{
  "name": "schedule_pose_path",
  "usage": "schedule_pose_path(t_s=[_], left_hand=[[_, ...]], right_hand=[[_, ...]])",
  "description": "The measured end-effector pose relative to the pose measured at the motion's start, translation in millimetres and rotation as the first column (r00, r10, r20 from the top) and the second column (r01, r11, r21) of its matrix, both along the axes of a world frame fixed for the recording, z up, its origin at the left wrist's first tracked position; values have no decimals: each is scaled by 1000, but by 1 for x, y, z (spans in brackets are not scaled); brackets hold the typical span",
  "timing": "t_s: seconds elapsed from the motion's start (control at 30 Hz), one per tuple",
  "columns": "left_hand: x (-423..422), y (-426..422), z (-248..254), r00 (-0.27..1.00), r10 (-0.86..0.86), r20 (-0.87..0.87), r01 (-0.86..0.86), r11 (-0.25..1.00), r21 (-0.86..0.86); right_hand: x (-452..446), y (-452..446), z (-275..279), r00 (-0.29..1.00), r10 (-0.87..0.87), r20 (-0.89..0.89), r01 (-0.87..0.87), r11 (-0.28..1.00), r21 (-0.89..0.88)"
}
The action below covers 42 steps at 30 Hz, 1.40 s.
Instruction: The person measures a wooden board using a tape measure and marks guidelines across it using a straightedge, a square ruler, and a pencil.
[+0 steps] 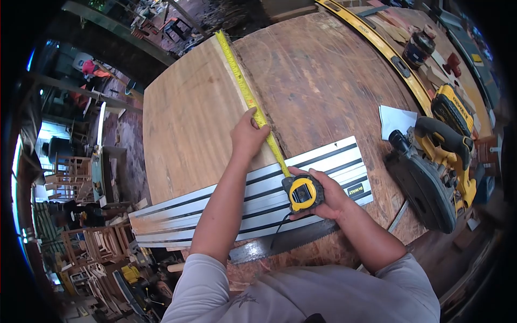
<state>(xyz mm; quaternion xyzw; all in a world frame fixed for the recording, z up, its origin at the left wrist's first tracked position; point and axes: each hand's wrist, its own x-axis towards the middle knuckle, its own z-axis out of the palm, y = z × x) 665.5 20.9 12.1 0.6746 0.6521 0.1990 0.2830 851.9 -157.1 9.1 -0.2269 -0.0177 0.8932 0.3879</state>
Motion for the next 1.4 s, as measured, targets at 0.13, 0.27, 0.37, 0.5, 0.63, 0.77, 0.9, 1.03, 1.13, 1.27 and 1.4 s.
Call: schedule_pose_path(t_s=[0.13, 0.27, 0.37, 0.5, 0.63, 0.77, 0.9, 1.03, 1.13, 1.27, 1.4], left_hand=[[5, -3, 4, 999, 13, -34, -14, 1000, -7], [6, -4, -4, 993, -33, -116, 41, 997, 70], [6, -4, -11, 990, -36, -139, 57, 987, 149], [4, -7, -28, 999, 27, 43, -34, 987, 159], [-1, -9, -40, 962, 73, 262, -117, 980, 158], [-10, -26, -25, 864, -50, 500, -36, 987, 160], [-40, -73, 11, 819, -74, 569, 14, 994, 110], [-87, -134, 24, 800, -116, 589, 7, 983, 184], [-147, -178, 13, 958, -20, 287, -73, 948, 310], [-223, -248, 3, 953, 136, 271, -228, 910, 347], [-272, -302, -15, 967, 187, 174, -243, 884, 400]], right_hand=[[2, 1, 1, 1000, 8, -15, -8, 999, -32], [3, -1, -4, 998, 29, -64, -30, 999, -25], [2, -3, -4, 997, 13, -79, -15, 999, -29], [1, -4, 0, 1000, -12, -27, 10, 997, -73], [-6, -9, -3, 999, -1, 40, 2, 1000, -11], [-18, -21, -7, 991, -10, 136, -10, 990, 141], [-24, -47, -6, 970, -5, 243, -49, 975, 216], [-35, -79, 8, 949, 14, 316, -107, 954, 279], [-45, -104, 16, 927, -8, 376, -92, 965, 246], [-53, -130, 17, 934, 1, 356, -110, 952, 286], [-65, -148, 23, 914, -56, 403, -69, 955, 289]])
